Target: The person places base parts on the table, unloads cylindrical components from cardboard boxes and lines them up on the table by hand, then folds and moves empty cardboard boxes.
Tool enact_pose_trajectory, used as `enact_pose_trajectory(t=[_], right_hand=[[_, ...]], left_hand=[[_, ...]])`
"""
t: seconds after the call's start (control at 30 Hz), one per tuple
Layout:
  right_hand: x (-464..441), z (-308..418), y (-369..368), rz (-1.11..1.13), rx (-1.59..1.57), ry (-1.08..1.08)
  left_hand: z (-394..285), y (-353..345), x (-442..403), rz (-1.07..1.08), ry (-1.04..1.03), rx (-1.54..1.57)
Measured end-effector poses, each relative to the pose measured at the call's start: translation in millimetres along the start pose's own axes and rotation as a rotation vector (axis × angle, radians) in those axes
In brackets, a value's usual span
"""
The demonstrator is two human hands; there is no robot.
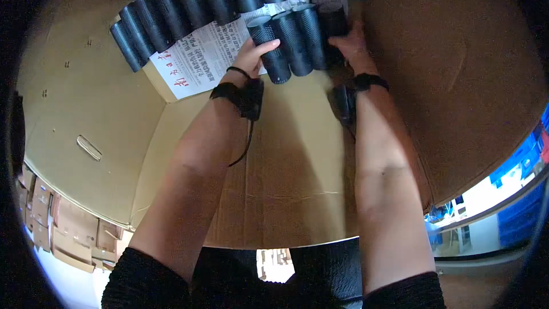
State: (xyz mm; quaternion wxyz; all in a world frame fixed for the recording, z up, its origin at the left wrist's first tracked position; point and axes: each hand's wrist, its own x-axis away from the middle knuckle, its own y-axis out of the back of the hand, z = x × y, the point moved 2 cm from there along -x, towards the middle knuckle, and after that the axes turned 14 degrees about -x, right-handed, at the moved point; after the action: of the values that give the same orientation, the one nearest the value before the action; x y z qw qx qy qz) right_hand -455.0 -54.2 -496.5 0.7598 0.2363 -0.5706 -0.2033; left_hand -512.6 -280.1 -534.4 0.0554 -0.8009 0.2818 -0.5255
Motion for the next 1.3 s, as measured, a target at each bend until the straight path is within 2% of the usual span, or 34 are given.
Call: enact_pose_trajectory(t=[0.03, 0.07, 0.1, 0.2, 0.3, 0.47, 0.5, 0.57, 0.6, 0.67, 0.7, 0.8, 0.83, 0.93, 1.1, 1.2, 1.23, 1.27, 1.3], right_hand=[[8, -1, 1, 0.264, -0.317, -0.006], [13, 0, -3, 0.534, -0.633, -0.017], [14, -1, -9, 0.544, -0.637, -0.014], [26, -4, -25, 0.876, -0.773, -0.27], [49, 14, -18, 0.938, -0.763, -0.194], [83, 79, -13, 1.112, -0.768, -0.035], [86, 96, -11, 1.114, -0.77, -0.025], [81, 135, -14, 0.986, -0.535, 0.124], [76, 152, -19, 0.992, -0.542, 0.133], [62, 183, -28, 0.846, -0.445, 0.313], [54, 190, -32, 0.846, -0.45, 0.317], [28, 201, -46, 0.645, -0.439, 0.39], [22, 199, -51, 0.65, -0.441, 0.383], [-9, 172, -47, 0.211, -0.324, 0.577], [-13, 164, -47, 0.418, -0.121, 0.527], [-19, 155, -53, 0.237, -0.264, 0.74], [-25, 148, -59, 0.237, -0.268, 0.741], [-19, 155, -62, 0.327, -0.394, 0.989], [-16, 153, -63, 0.385, -0.437, 0.923]], left_hand=[[-4, 2, 5, 0.089, -0.022, 0.182], [-6, 3, 9, 0.081, -0.026, 0.179], [-7, 2, 12, 0.04, -0.045, 0.204], [-4, -2, 15, -0.039, -0.079, 0.267], [-4, 1, 17, 0.174, 0.007, 0.201], [-67, 22, 76, 0.193, 0.13, 0.301], [-82, 32, 79, 0.16, 0.082, 0.276], [-112, 51, 79, 0.084, -0.011, 0.223], [-125, 56, 74, 0.079, -0.016, 0.213], [-153, 72, 57, -0.063, -0.213, 0.094], [-159, 79, 45, -0.063, -0.215, 0.088], [-174, 95, 18, -0.122, -0.354, -0.143], [-170, 99, 15, -0.125, -0.346, -0.143], [-183, 84, 26, -0.136, -0.113, -0.069], [-194, 73, 50, -0.272, 0.009, -0.083], [-189, 82, 44, -0.025, 0.053, -0.099], [-187, 84, 43, -0.027, 0.053, -0.102], [-187, 87, 43, -0.06, 0.052, -0.121], [-187, 91, 43, -0.093, 0.05, -0.139]])
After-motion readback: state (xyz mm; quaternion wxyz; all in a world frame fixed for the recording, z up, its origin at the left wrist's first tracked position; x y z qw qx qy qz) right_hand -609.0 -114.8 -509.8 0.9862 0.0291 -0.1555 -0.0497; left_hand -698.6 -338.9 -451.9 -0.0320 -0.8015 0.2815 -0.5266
